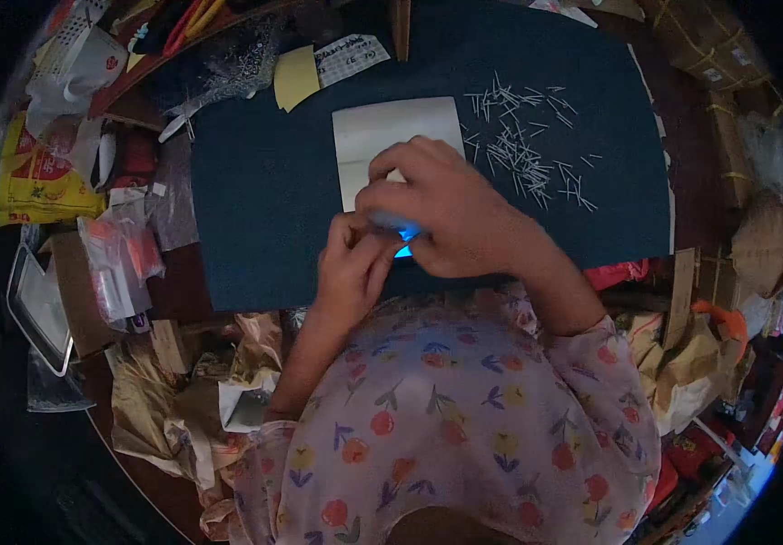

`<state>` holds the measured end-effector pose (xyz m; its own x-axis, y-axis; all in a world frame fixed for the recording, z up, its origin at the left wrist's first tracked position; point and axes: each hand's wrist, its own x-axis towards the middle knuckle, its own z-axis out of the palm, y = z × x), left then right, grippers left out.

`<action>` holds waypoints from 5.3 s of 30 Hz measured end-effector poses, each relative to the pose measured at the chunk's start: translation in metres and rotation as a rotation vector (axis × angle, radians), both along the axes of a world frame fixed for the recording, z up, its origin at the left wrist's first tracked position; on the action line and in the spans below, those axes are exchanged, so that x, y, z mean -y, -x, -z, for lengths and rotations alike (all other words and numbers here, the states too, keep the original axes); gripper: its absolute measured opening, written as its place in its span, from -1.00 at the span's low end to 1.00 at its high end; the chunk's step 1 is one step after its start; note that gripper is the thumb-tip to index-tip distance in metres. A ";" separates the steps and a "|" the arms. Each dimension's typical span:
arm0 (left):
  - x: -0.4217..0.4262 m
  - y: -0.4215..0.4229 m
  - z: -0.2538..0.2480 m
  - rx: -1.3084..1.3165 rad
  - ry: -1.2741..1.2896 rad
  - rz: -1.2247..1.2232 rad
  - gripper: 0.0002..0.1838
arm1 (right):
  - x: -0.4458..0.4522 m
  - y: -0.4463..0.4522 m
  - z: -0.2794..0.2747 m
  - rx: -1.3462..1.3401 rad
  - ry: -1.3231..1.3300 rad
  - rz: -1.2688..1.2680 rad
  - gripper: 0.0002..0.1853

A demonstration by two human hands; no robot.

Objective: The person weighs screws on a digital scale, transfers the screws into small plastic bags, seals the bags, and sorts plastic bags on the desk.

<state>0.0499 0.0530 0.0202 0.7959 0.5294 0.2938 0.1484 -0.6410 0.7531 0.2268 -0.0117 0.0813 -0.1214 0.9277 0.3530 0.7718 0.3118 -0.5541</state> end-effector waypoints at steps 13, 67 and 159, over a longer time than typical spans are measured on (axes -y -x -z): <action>-0.015 0.011 0.004 0.330 0.456 -0.043 -0.92 | 0.010 -0.027 0.065 -0.130 0.022 0.183 -0.57; -0.030 0.033 0.037 0.112 0.532 -0.313 -0.62 | 0.066 -0.022 0.102 0.028 0.264 0.595 -0.57; -0.107 0.038 -0.001 -0.141 -0.310 -0.206 -0.68 | -0.036 -0.023 0.090 -0.983 -0.072 0.379 -0.75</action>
